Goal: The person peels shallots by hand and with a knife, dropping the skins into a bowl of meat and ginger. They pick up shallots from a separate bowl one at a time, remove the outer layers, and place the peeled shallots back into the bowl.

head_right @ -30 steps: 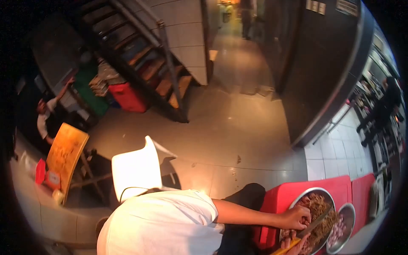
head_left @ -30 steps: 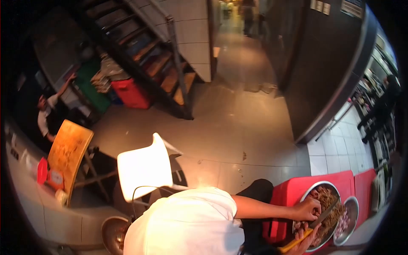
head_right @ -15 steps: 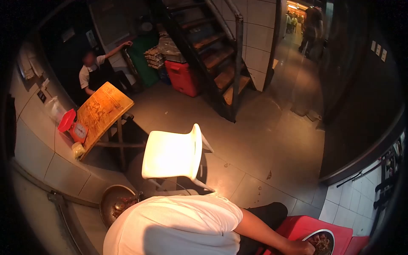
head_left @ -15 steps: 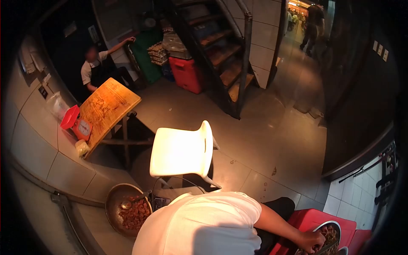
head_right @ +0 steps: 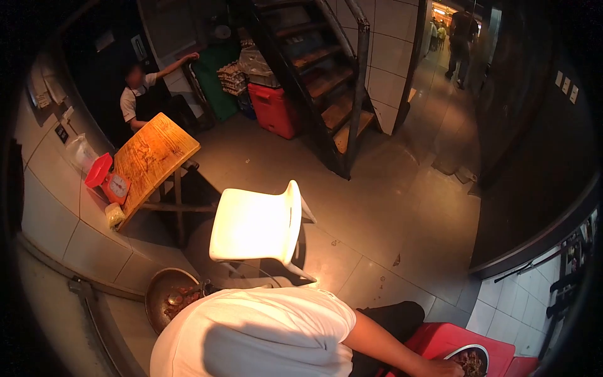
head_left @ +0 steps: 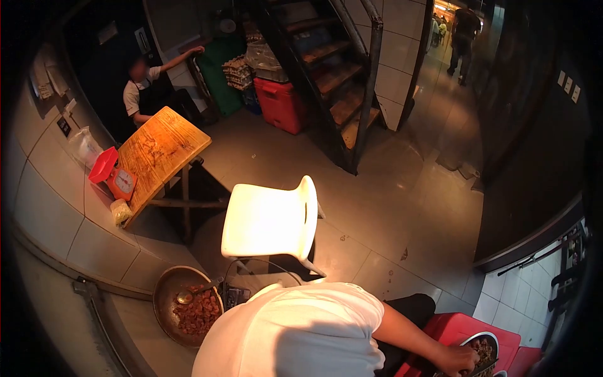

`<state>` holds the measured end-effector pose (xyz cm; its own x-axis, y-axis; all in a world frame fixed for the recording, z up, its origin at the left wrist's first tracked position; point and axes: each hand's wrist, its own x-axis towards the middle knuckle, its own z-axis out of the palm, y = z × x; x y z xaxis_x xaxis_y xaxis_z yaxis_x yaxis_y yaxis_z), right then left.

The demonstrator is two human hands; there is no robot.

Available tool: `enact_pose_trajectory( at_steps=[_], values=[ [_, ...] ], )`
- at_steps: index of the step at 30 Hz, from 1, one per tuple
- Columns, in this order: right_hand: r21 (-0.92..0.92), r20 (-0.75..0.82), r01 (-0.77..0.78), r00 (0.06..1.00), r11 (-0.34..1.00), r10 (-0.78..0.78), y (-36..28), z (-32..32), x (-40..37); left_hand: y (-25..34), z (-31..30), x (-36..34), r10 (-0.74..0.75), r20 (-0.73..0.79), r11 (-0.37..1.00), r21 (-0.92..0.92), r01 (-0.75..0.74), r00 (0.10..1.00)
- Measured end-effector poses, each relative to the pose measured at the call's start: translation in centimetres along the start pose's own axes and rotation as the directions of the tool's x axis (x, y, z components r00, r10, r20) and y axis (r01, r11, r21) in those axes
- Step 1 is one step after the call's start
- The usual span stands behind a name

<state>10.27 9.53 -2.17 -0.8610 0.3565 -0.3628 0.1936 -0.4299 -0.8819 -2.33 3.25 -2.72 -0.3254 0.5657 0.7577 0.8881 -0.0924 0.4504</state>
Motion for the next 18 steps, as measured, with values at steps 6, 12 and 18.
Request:
enact_pose_trajectory(
  at_steps=[6,12,18],
  values=[
    [-0.002,-0.033,0.012,0.999,1.000,-0.012,-0.3,-1.5,-0.1,0.2,-0.3,-0.2,0.045,-0.081,0.995,0.092,-0.038,0.996],
    [0.008,-0.045,0.047,0.998,0.999,-0.047,-0.5,-3.6,-0.5,-1.0,1.7,-0.7,-0.080,-0.125,0.990,-0.126,0.064,0.989],
    [0.054,-0.100,0.058,0.994,0.997,-0.053,-0.8,-8.1,-1.3,-0.4,3.5,-1.0,-0.399,-0.178,0.868,-0.389,0.308,0.900]
  ],
)
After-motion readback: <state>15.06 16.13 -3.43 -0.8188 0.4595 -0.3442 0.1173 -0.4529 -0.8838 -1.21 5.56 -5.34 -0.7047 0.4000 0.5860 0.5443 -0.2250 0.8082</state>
